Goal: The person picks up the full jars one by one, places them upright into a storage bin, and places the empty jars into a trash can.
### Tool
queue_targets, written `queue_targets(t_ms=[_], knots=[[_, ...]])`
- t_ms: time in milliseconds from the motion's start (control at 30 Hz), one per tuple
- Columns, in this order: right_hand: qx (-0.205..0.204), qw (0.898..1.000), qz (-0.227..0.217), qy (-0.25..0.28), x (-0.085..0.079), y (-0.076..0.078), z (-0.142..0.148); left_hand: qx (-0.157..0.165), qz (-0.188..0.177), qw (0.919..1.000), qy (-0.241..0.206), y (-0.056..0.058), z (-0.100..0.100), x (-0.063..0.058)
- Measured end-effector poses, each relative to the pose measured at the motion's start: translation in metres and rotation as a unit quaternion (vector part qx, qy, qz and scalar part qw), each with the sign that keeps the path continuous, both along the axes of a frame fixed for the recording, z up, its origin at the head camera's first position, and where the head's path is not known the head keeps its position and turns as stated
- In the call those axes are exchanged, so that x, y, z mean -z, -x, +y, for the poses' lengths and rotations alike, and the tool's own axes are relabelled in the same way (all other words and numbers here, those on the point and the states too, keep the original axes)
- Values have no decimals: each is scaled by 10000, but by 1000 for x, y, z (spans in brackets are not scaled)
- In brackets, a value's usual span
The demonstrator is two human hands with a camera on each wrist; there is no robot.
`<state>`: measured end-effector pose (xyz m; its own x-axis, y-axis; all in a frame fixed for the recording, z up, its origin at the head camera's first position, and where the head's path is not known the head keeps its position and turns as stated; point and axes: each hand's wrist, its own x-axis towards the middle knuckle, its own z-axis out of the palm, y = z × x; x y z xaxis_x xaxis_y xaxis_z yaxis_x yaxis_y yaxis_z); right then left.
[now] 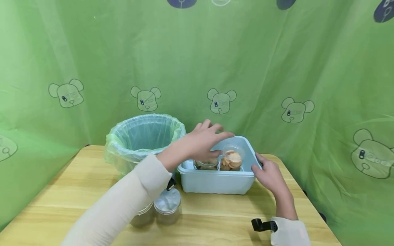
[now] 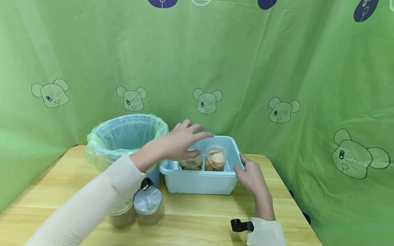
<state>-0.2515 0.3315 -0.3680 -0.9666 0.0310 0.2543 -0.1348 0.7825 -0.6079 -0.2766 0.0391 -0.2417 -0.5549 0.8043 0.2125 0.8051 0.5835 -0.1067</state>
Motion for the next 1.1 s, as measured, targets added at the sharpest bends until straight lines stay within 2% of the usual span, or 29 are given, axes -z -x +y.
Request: queue_targets(t_ms=[100, 233, 467, 700, 933, 1100], knots=[[15, 10000, -8, 16, 0, 0, -1, -123, 55, 9999, -108, -3, -16, -4], [33, 10000, -47, -26, 0, 0, -3, -177, -53, 9986, -502, -6, -41, -7], [13, 10000, -52, -23, 1, 1, -3, -361, -128, 9924, -1174, -11, -87, -12], [33, 9998, 88, -151, 0, 1, -2, -669, -169, 9842, -1633, -13, -127, -11], [18, 10000, 18, -43, 2, 3, -4, -1088, -151, 9711, -2118, -10, -171, -6], [65, 9999, 108, -119, 3, 3, -3, -1214, -376, 9569, -2613, -10, -200, 1]])
